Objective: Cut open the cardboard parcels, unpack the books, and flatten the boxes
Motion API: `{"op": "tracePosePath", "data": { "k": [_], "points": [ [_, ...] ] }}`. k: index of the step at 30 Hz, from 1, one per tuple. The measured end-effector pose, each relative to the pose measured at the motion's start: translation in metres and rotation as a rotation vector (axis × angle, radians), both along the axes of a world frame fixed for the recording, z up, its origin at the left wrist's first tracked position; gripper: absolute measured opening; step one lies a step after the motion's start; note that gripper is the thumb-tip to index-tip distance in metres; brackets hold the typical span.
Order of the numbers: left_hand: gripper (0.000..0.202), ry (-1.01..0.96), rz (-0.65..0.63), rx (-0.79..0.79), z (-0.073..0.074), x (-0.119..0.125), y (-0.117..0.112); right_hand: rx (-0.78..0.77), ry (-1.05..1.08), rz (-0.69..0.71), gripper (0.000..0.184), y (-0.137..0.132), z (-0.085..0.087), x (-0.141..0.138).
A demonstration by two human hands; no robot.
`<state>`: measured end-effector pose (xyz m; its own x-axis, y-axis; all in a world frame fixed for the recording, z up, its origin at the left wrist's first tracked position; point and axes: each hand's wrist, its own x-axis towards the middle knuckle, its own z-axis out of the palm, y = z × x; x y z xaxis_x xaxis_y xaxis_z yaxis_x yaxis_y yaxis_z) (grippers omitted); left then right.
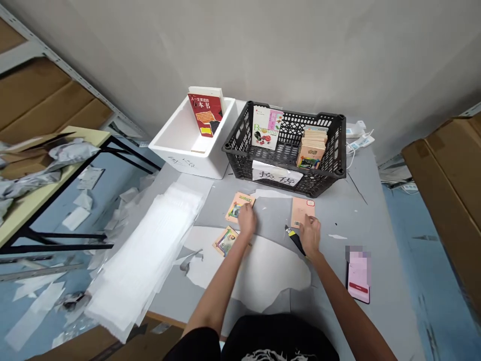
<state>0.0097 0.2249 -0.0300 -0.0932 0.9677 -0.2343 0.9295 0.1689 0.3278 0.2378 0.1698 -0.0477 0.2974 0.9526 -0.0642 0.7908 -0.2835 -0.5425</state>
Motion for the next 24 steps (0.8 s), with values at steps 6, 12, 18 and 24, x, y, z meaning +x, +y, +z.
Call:
{"op": "tracePosePath", "data": {
  "k": [6, 12, 18, 24],
  "points": [
    [0.036, 0.122, 0.138, -0.055, -0.008, -0.079, 0.009, 0.002, 0.129, 0.191, 0.038, -0.008, -0.004, -0.103],
    [0.033, 0.149, 0.154, -0.071, -0.019, -0.069, 0.010, -0.064, 0.333, 0.104, 0.040, -0.005, -0.018, -0.161],
    [0.037, 0.078, 0.160, -0.079, -0.014, -0.073, 0.017, -0.125, 0.523, -0.036, 0.040, -0.001, -0.026, -0.173],
    [0.033, -0.147, -0.115, 0.002, 0.003, -0.050, -0.022, -0.099, 0.832, -0.130, 0.056, 0.005, -0.009, -0.172]
  ]
}}
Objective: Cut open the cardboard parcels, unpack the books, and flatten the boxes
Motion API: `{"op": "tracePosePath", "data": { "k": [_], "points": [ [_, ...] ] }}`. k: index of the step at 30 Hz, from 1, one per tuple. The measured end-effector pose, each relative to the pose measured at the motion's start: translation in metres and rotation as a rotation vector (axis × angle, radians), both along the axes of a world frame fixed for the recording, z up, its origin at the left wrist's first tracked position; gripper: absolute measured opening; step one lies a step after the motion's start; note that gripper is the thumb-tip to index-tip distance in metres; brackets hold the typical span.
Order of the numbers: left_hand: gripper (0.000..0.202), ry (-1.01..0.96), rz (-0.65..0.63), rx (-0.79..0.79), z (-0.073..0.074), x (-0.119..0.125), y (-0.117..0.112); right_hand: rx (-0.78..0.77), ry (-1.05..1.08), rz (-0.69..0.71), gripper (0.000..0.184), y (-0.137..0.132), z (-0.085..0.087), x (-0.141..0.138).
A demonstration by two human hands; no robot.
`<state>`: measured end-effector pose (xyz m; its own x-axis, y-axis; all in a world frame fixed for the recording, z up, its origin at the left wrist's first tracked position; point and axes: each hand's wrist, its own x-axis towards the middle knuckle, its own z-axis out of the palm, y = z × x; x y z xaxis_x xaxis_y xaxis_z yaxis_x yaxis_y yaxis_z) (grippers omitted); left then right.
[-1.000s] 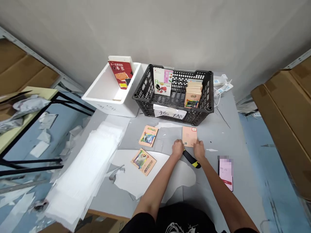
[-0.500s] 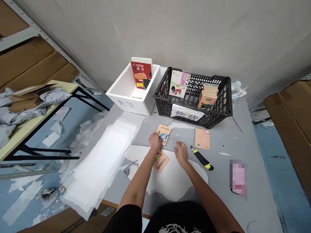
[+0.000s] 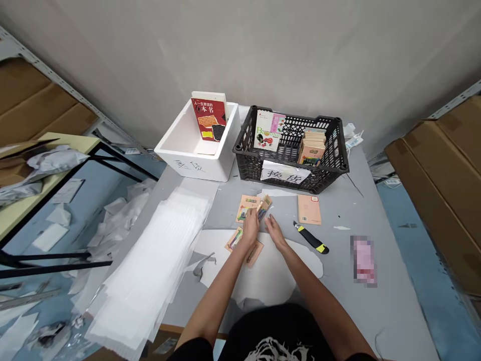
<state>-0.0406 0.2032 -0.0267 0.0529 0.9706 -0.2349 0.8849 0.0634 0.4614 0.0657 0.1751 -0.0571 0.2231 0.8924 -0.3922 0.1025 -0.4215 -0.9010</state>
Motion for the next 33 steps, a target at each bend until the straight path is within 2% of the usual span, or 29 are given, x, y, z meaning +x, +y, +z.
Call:
{"op": "tracePosePath", "data": {
  "k": [4, 7, 9, 11, 13, 15, 18, 21, 26, 33],
  "points": [
    [0.045, -0.174, -0.254, 0.131, 0.006, 0.027, -0.050, 0.086, 0.215, -0.101, 0.052, -0.011, 0.021, 0.013],
    [0.045, -0.250, -0.349, 0.208, 0.011, 0.037, -0.067, 0.116, 0.266, -0.172, 0.045, -0.029, 0.034, 0.033],
    [0.044, -0.304, -0.327, 0.237, 0.018, 0.039, -0.063, 0.111, 0.319, -0.206, 0.043, -0.041, 0.041, 0.048],
    [0.045, -0.389, -0.227, 0.222, 0.026, 0.039, -0.050, 0.098, 0.411, -0.218, 0.042, -0.050, 0.049, 0.062],
    [0.045, -0.521, -0.092, 0.138, 0.035, 0.038, -0.034, 0.088, 0.505, -0.206, 0.043, -0.056, 0.057, 0.074],
    [0.040, -0.688, -0.010, 0.030, 0.044, 0.039, -0.021, 0.083, 0.560, -0.175, 0.044, -0.059, 0.065, 0.082],
    [0.030, -0.834, -0.013, -0.036, 0.057, 0.042, -0.013, 0.060, 0.607, -0.130, 0.043, -0.062, 0.074, 0.089],
    [0.022, -0.817, -0.032, -0.013, 0.071, 0.048, -0.016, 0.042, 0.634, -0.123, 0.042, -0.064, 0.075, 0.089],
    [0.019, -0.594, -0.037, 0.130, 0.087, 0.054, -0.023, 0.056, 0.654, -0.165, 0.043, -0.061, 0.070, 0.082],
    [0.031, -0.520, -0.067, 0.238, 0.086, 0.050, -0.017, 0.121, 0.524, -0.183, 0.043, -0.061, 0.064, 0.076]
  ]
}}
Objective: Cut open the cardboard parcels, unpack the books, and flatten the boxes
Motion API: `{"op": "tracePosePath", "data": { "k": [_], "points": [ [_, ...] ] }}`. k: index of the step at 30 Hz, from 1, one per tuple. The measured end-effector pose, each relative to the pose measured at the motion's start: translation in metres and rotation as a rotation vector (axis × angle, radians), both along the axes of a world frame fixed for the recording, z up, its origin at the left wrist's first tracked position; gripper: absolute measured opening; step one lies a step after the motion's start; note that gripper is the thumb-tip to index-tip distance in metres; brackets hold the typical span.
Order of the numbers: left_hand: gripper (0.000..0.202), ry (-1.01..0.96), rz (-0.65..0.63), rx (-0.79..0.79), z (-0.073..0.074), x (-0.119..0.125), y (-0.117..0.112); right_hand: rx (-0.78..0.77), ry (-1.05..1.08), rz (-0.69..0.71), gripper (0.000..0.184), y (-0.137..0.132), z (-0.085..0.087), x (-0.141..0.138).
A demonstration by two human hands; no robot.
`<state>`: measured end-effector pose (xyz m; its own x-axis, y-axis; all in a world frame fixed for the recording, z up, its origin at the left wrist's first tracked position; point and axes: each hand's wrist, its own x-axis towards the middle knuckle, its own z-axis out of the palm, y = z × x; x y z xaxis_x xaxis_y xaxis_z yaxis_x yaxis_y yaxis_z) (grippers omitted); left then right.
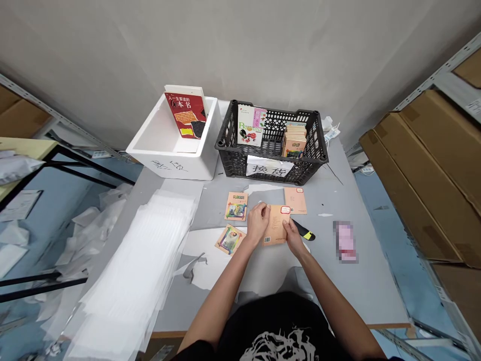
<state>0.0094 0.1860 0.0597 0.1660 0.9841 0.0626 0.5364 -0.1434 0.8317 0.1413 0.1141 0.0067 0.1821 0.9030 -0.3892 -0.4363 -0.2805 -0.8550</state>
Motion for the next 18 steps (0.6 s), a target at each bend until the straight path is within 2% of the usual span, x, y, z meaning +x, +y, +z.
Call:
{"op": "tracePosePath", "data": {
  "k": [5, 13, 16, 18],
  "points": [
    [0.033, -0.108, 0.050, -0.103, -0.003, 0.002, 0.004, -0.010, -0.060, -0.019, 0.047, -0.002, 0.001, -0.004],
    [0.035, -0.325, 0.037, -0.292, 0.002, 0.004, 0.009, -0.048, 0.040, -0.003, 0.042, 0.001, 0.010, -0.006],
    [0.037, -0.346, 0.035, -0.352, 0.003, 0.000, -0.001, -0.070, 0.087, -0.069, 0.040, 0.005, 0.007, -0.002],
    [0.040, -0.295, -0.011, -0.350, 0.004, -0.005, -0.014, -0.105, 0.105, -0.134, 0.037, 0.009, 0.002, 0.003]
  ]
}}
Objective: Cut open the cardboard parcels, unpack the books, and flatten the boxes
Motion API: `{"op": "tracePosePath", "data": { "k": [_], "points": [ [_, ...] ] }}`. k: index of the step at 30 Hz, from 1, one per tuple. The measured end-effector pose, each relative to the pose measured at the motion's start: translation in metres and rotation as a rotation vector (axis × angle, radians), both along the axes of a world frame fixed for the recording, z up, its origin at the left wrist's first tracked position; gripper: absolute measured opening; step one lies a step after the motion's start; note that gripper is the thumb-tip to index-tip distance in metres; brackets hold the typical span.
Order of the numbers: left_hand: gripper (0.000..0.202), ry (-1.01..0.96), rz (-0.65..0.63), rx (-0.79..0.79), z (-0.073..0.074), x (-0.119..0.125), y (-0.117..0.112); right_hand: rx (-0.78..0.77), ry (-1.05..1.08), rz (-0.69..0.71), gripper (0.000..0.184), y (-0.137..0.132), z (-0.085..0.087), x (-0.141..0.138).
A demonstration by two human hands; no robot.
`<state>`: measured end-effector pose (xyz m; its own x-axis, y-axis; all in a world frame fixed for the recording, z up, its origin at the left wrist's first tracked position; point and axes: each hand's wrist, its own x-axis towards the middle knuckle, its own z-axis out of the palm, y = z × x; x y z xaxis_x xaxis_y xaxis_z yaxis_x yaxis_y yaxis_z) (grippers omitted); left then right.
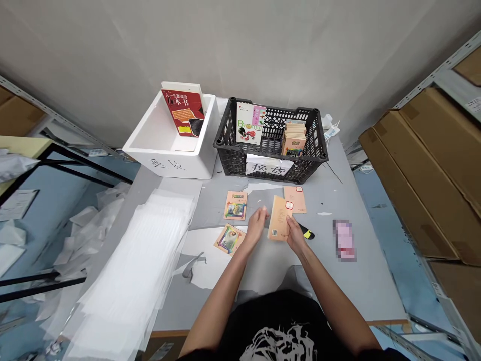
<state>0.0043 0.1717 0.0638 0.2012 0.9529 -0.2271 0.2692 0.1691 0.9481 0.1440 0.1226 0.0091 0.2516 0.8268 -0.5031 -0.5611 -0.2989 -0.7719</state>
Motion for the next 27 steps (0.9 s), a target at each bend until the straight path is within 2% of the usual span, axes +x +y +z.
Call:
{"op": "tracePosePath", "data": {
  "k": [4, 9, 12, 16, 20, 24, 27],
  "points": [
    [0.039, 0.195, -0.154, 0.101, 0.003, -0.005, -0.031, -0.070, 0.032, -0.090, 0.032, 0.004, -0.008, 0.008],
    [0.032, 0.358, -0.186, 0.229, 0.008, -0.001, -0.049, -0.016, 0.005, -0.048, 0.028, 0.003, -0.011, 0.010],
    [0.033, 0.301, -0.210, 0.274, 0.010, 0.001, -0.049, -0.024, 0.077, -0.047, 0.023, 0.001, -0.009, 0.008],
    [0.031, 0.152, -0.278, 0.250, 0.017, 0.004, -0.049, -0.089, 0.203, -0.020, 0.015, -0.002, -0.005, 0.005],
    [0.030, 0.079, -0.306, 0.242, 0.021, 0.004, -0.052, -0.115, 0.224, 0.009, 0.016, -0.003, -0.002, 0.001],
    [0.031, 0.066, -0.330, 0.213, 0.015, 0.000, -0.053, -0.110, 0.215, 0.005, 0.016, -0.006, -0.002, 0.001],
    [0.031, 0.164, -0.359, 0.218, 0.009, -0.004, -0.051, -0.089, 0.166, -0.040, 0.018, -0.008, -0.001, 0.005]
  ]
}}
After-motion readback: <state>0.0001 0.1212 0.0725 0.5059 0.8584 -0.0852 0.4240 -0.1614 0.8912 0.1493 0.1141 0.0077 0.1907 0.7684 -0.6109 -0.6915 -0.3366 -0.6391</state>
